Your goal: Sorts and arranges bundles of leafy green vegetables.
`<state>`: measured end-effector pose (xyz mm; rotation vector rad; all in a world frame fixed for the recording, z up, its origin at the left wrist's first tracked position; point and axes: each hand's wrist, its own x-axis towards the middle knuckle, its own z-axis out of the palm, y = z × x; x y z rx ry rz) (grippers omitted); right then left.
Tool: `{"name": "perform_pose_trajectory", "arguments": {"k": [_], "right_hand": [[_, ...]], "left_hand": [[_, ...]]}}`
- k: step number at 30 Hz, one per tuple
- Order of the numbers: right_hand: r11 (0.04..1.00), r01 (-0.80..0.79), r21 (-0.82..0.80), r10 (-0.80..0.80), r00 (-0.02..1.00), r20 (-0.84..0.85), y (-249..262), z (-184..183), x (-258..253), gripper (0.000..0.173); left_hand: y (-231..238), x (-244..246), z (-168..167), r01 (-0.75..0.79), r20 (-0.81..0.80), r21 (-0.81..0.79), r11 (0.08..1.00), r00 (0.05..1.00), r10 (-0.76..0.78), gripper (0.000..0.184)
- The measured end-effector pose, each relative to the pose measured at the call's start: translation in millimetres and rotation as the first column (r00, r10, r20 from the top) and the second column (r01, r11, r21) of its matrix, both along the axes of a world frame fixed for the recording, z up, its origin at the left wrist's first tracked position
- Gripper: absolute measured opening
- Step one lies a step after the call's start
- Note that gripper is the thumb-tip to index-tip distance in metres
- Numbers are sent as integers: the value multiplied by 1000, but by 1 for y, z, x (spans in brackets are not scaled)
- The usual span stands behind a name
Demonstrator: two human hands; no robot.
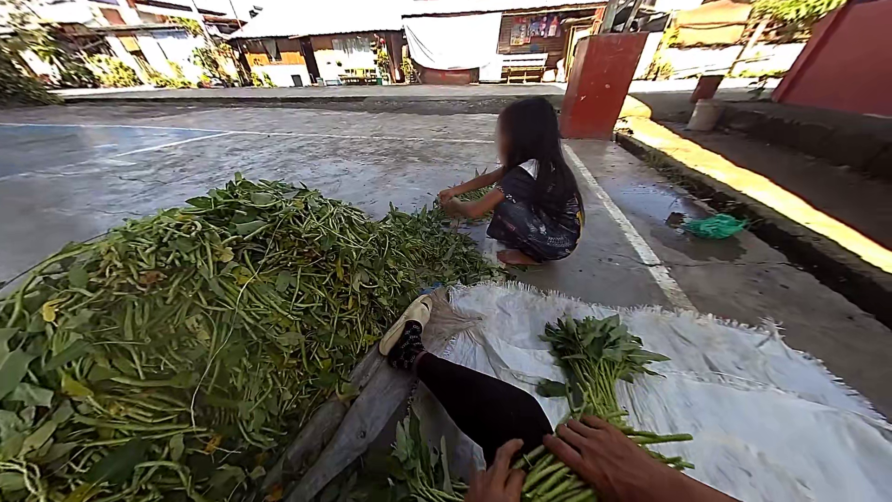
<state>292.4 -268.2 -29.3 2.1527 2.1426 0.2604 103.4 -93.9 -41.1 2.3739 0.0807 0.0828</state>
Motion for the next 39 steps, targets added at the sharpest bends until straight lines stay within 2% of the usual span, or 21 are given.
{"name": "perform_pose_trajectory", "arguments": {"k": [3, 4, 6, 9, 11, 13, 15, 17, 20, 22, 24, 25, 26, 27, 29, 31, 33, 36, 37, 38, 39], "right_hand": [[999, 3, -35, -4, 1000, -24, -1, -2, 3, 91], [997, 16, -81, -21, 998, -60, 0, -1, 3, 90], [976, 44, -215, -75, 988, -133, 5, 6, 6, 87], [895, 79, -439, -186, 961, -206, 21, 26, 5, 82], [842, 88, -532, -238, 946, -221, 32, 39, 2, 80], [808, 91, -582, -256, 944, -209, 40, 47, -2, 80], [783, 89, -616, -262, 945, -198, 46, 51, -3, 78], [765, 73, -640, -250, 949, -190, 50, 55, 0, 75], [736, 41, -675, -191, 970, -149, 60, 61, 5, 74], [834, 54, -550, -128, 987, -98, 60, 62, -6, 77], [992, -30, -123, 26, 999, -29, 49, 66, -35, 79], [995, -91, 51, 93, 995, -29, 44, 72, -51, 74], [988, -112, 104, 128, 977, -169, 34, 79, -68, 62], [993, -76, 87, 103, 922, -373, 21, 81, -82, 53], [991, 137, 8, -99, 752, -652, -10, 50, -92, 70], [883, 468, 27, -257, 533, -806, -29, -9, -78, 89], [761, 642, 91, -151, 311, -938, -28, -48, -62, 106], [699, 682, 215, 243, 55, -968, 27, -20, -65, 106], [690, 678, 252, 343, 0, -939, 54, -8, -70, 111], [666, 691, 281, 380, 9, -925, 82, 3, -75, 118], [658, 692, 297, 354, 64, -933, 107, 14, -79, 127]], "left_hand": [[-7, -6, -9, -55, 228, -81, 995, 971, 72, 94], [-8, -6, -9, -54, 271, -93, 994, 959, 77, 105], [-6, -4, -7, -18, 270, -35, 999, 963, 27, 112], [1, 0, 3, 96, 129, 116, 989, 985, -111, 103], [2, 2, 14, 127, -12, 150, 980, 992, -127, 101], [-2, 4, 29, 89, -198, 121, 989, 978, -64, 113], [-14, 7, 36, -17, -325, 126, 992, 944, 57, 138], [-32, 6, 23, -188, -224, 186, 965, 947, 228, 155], [-50, 10, -12, -425, 113, 264, 866, 905, 410, 155], [-46, 15, -14, -466, 94, 243, 851, 884, 458, 143], [-33, 19, 2, -462, -89, 168, 871, 873, 480, 122], [-24, 23, 8, -454, -170, 142, 880, 864, 473, 108], [-16, 25, 10, -450, -236, 77, 890, 859, 454, 92], [-8, 27, 12, -447, -299, 25, 894, 850, 434, 84], [7, 26, 13, -422, -368, -90, 902, 856, 363, 100], [22, 26, 1, -370, -328, -204, 906, 898, 293, 108], [31, 23, -12, -293, -268, -305, 906, 939, 214, 108], [38, 16, -13, -190, -164, -499, 846, 979, 123, 103], [39, 10, -8, -166, -115, -605, 779, 986, 121, 96], [39, 5, -3, -138, -52, -697, 704, 988, 143, 86], [41, 1, 1, -100, 24, -762, 639, 983, 182, 78]]}}
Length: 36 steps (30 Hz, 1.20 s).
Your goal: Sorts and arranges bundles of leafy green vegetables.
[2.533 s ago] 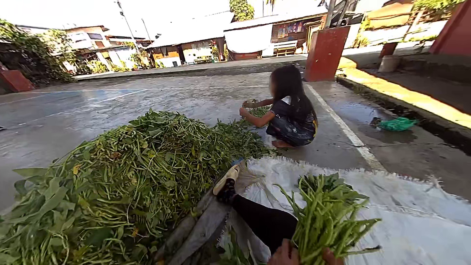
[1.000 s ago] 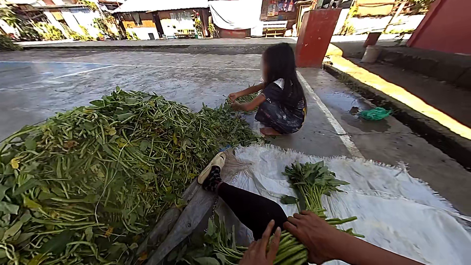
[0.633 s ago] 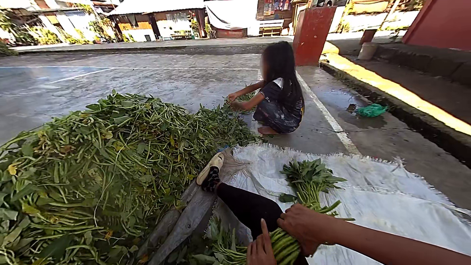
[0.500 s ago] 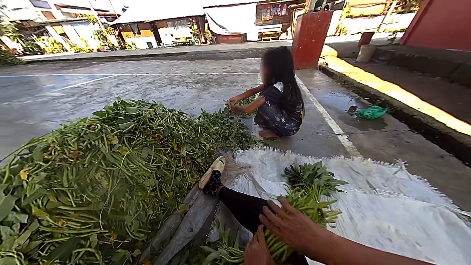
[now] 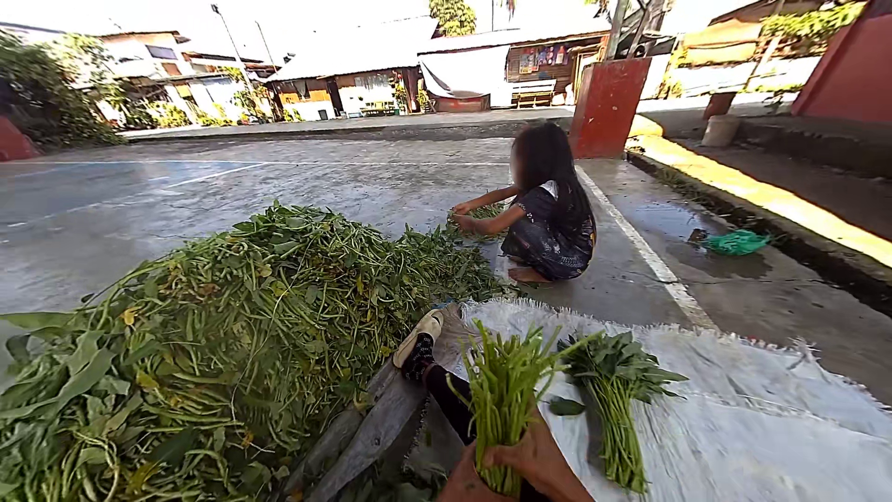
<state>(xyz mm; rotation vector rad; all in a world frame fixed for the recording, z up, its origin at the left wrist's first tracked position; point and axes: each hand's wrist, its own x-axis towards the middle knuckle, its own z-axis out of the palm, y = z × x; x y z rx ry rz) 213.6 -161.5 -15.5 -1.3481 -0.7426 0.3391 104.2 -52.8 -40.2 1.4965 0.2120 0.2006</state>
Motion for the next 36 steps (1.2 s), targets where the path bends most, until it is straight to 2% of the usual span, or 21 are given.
{"name": "perform_pose_trajectory", "arguments": {"k": [2, 5, 8, 13, 14, 17, 20, 23, 25, 27, 29, 31, 33, 35, 36], "right_hand": [[989, 23, -145, -8, 995, 100, 37, 15, -10, 130], [952, -66, -300, 111, 985, 134, 69, 11, -24, 116], [913, -198, -356, 241, 967, 81, 84, 1, -33, 115], [865, -325, -384, 349, 937, -8, 98, 3, -47, 116], [859, -347, -378, 365, 931, -25, 102, 2, -51, 115], [816, -408, -411, 429, 902, -44, 122, 1, -66, 112], [715, -449, -535, 505, 862, -48, 150, -8, -87, 114], [626, -544, -559, 600, 794, -100, 174, -14, -101, 115], [500, -655, -567, 696, 693, -187, 179, -14, -100, 125], [325, -660, -677, 755, 612, -235, 178, -17, -86, 138], [185, -597, -781, 806, 547, -227, 162, -32, -72, 135], [122, -544, -830, 850, 489, -196, 139, -48, -67, 130], [224, -499, -837, 841, 533, -92, 114, -62, -80, 133], [408, -440, -800, 774, 631, 48, 97, -75, -96, 142], [492, -397, -775, 726, 678, 114, 92, -82, -103, 140]], "left_hand": [[3, -12, -3, -85, 108, -128, 988, 989, 99, 74], [7, -28, -33, -208, 140, -263, 942, 958, 250, 69], [9, -41, -55, -239, 158, -364, 900, 937, 312, 60], [9, -58, -68, -330, 63, -487, 809, 910, 409, 69], [9, -63, -67, -344, 63, -495, 798, 902, 428, 66], [10, -79, -61, -414, 63, -550, 725, 845, 530, 38], [14, -96, -61, -467, 54, -622, 628, 775, 629, 27], [19, -103, -63, -523, 69, -647, 555, 685, 725, 22], [32, -109, -91, -467, 204, -653, 597, 650, 732, 20], [52, -115, -110, -431, 316, -614, 661, 633, 707, 31], [59, -122, -101, -490, 293, -609, 623, 591, 751, 34], [76, -129, -103, -518, 316, -624, 585, 518, 795, 42], [83, -133, -99, -555, 330, -626, 548, 448, 831, 37], [78, -130, -85, -599, 301, -613, 516, 427, 853, 25], [74, -128, -77, -618, 274, -607, 500, 427, 862, 20]]}}
